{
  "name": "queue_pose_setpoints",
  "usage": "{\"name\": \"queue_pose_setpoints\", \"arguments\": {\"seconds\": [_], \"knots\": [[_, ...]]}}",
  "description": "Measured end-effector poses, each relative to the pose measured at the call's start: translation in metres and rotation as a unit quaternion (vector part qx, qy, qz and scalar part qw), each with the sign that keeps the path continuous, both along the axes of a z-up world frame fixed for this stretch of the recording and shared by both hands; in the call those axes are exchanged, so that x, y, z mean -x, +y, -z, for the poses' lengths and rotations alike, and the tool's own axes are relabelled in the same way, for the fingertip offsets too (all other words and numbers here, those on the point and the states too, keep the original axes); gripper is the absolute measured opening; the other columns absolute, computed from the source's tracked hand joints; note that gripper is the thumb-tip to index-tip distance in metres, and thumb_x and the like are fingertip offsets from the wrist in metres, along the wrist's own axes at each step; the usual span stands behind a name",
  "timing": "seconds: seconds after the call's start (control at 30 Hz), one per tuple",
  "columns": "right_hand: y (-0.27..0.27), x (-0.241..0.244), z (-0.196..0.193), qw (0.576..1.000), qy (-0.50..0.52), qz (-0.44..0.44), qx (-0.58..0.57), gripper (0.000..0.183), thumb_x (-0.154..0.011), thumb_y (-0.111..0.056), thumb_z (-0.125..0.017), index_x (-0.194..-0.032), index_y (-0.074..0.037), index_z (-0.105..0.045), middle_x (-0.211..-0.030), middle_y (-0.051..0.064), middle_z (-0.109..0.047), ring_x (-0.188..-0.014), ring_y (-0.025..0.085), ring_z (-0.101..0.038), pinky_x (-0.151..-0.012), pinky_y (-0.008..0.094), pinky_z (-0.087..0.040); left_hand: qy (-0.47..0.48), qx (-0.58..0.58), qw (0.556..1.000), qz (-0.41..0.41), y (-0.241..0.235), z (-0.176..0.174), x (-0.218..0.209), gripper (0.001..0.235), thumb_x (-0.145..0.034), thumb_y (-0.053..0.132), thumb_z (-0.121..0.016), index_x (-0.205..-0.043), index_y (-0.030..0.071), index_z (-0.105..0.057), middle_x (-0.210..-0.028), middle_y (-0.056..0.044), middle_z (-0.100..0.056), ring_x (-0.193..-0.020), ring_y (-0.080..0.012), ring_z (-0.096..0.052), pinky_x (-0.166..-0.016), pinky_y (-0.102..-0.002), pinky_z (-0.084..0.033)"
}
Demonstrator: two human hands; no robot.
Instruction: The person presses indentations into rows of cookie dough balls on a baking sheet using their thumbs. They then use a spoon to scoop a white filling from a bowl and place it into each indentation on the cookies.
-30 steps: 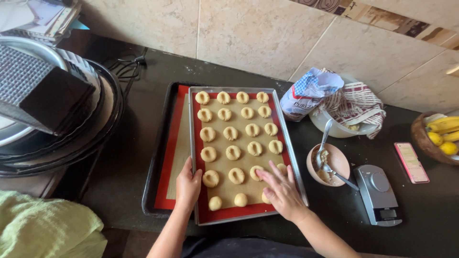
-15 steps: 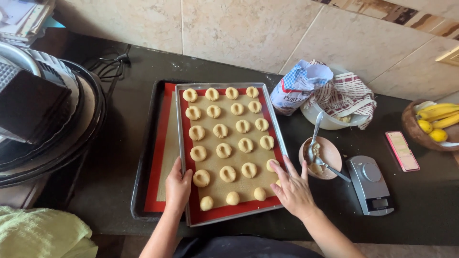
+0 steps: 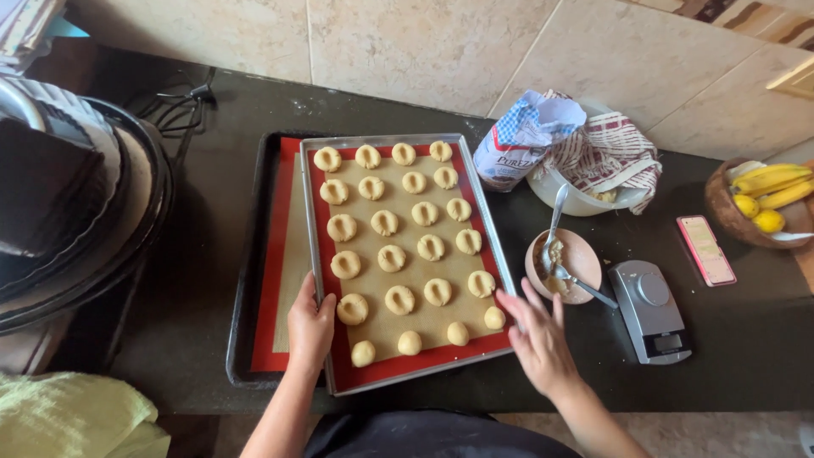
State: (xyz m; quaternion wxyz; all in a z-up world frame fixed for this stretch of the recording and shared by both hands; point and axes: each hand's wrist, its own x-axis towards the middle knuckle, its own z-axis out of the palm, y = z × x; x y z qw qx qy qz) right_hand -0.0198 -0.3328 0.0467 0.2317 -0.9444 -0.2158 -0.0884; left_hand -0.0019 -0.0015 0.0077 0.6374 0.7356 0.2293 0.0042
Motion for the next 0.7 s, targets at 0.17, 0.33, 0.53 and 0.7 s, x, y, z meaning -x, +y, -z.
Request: {"name": "queue_pose_setpoints", "arguments": {"seconds": [0.17, 0.33, 0.53, 0.7], "knots": [[0.002, 0.029, -0.004, 0.995, -0.021, -0.012, 0.101, 0.061, -0.095, -0.05, -0.016, -0.136, -0.011, -0.037, -0.13, 0.0, -0.056, -0.139, 0.027, -0.026, -0.11, 0.061, -0.002, 0.006, 0.003, 1.0, -0.005, -0.001, 0.003, 0.0, 0.049, -0.081, 0.01, -0.051, -0.13, 0.012, -0.051, -0.112, -0.003, -0.068, -0.098, -0.0148, -0.061, -0.089, -0.027, -0.044], [0.006, 0.032, 0.006, 0.987, -0.051, -0.021, 0.153, 0.063, -0.094, -0.053, -0.018, -0.141, -0.013, -0.031, -0.126, -0.001, -0.059, -0.138, 0.028, -0.026, -0.107, 0.065, -0.006, 0.022, 0.014, 1.0, -0.009, -0.001, 0.004, 0.0, 0.05, -0.082, 0.01, -0.052, -0.132, 0.013, -0.051, -0.098, -0.002, -0.068, -0.077, -0.0127, -0.056, -0.077, -0.026, -0.045], [0.004, 0.031, 0.011, 0.986, -0.044, -0.01, 0.161, 0.061, -0.094, -0.051, -0.018, -0.139, -0.013, -0.033, -0.125, -0.005, -0.059, -0.138, 0.025, -0.026, -0.107, 0.064, -0.004, 0.016, -0.021, 1.0, -0.006, -0.001, 0.011, 0.0, 0.049, -0.083, 0.013, -0.054, -0.132, 0.012, -0.052, -0.074, -0.002, -0.059, -0.062, -0.0128, -0.045, -0.066, -0.028, -0.042], [0.007, 0.029, 0.002, 0.995, -0.032, -0.015, 0.097, 0.05, -0.095, -0.043, -0.025, -0.129, -0.012, -0.044, -0.122, -0.002, -0.062, -0.137, 0.028, -0.03, -0.109, 0.063, -0.004, -0.024, -0.022, 0.999, -0.013, 0.0, 0.026, -0.001, 0.049, -0.08, 0.011, -0.054, -0.129, 0.01, -0.052, -0.101, -0.001, -0.069, -0.079, -0.0107, -0.057, -0.081, -0.025, -0.044]]}}
